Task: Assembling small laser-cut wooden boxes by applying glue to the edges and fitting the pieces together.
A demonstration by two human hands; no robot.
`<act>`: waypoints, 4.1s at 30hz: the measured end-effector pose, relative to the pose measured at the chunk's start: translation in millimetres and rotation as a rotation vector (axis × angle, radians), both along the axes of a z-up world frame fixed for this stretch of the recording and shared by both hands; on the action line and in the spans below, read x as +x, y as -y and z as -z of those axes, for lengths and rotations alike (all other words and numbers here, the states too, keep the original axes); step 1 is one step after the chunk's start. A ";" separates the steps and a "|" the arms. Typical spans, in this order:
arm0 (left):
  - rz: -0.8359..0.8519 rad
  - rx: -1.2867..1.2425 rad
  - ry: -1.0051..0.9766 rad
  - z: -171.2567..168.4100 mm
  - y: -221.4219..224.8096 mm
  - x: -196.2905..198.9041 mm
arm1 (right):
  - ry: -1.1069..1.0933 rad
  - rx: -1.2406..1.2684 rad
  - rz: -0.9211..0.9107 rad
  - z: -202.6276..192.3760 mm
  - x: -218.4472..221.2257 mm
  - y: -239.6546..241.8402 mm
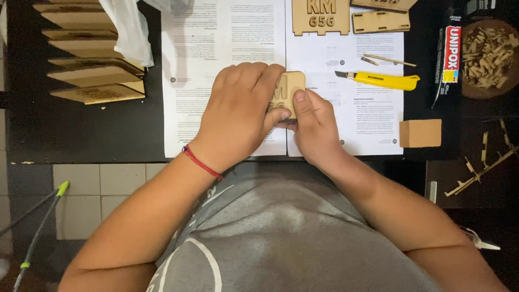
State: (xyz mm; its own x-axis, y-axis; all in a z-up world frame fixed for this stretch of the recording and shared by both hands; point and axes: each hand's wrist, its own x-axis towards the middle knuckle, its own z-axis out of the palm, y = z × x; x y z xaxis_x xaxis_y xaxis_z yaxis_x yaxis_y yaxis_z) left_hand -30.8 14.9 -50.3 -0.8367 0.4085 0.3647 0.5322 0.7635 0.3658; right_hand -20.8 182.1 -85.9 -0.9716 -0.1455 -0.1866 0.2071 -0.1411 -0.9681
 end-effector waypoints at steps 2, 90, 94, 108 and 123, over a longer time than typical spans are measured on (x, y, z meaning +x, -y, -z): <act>-0.022 0.009 0.010 -2.3 -3.2 2.7 | 0.003 0.024 0.005 -0.2 0.6 -0.2; -0.330 0.493 0.618 61.2 28.2 3.4 | 0.058 -0.260 -0.174 -19.3 5.6 -14.7; -0.348 0.441 0.693 65.6 30.0 -5.2 | -0.024 -0.315 -0.193 -20.9 6.1 -14.9; -0.408 0.511 0.561 52.0 19.3 7.6 | 0.025 -0.329 -0.200 -31.8 6.1 -14.0; -0.392 0.451 0.805 76.3 37.4 -12.3 | 0.086 -0.370 -0.191 -26.5 6.3 -13.4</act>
State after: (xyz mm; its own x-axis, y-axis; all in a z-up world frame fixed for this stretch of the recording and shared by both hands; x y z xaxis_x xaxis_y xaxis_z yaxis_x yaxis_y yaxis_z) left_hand -43.1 -22.5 -126.6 -0.9485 0.0141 -0.3165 -0.2606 0.5335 0.8046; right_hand -14.5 195.5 -59.3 -0.9039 -0.3938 -0.1670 0.3408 -0.4272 -0.8375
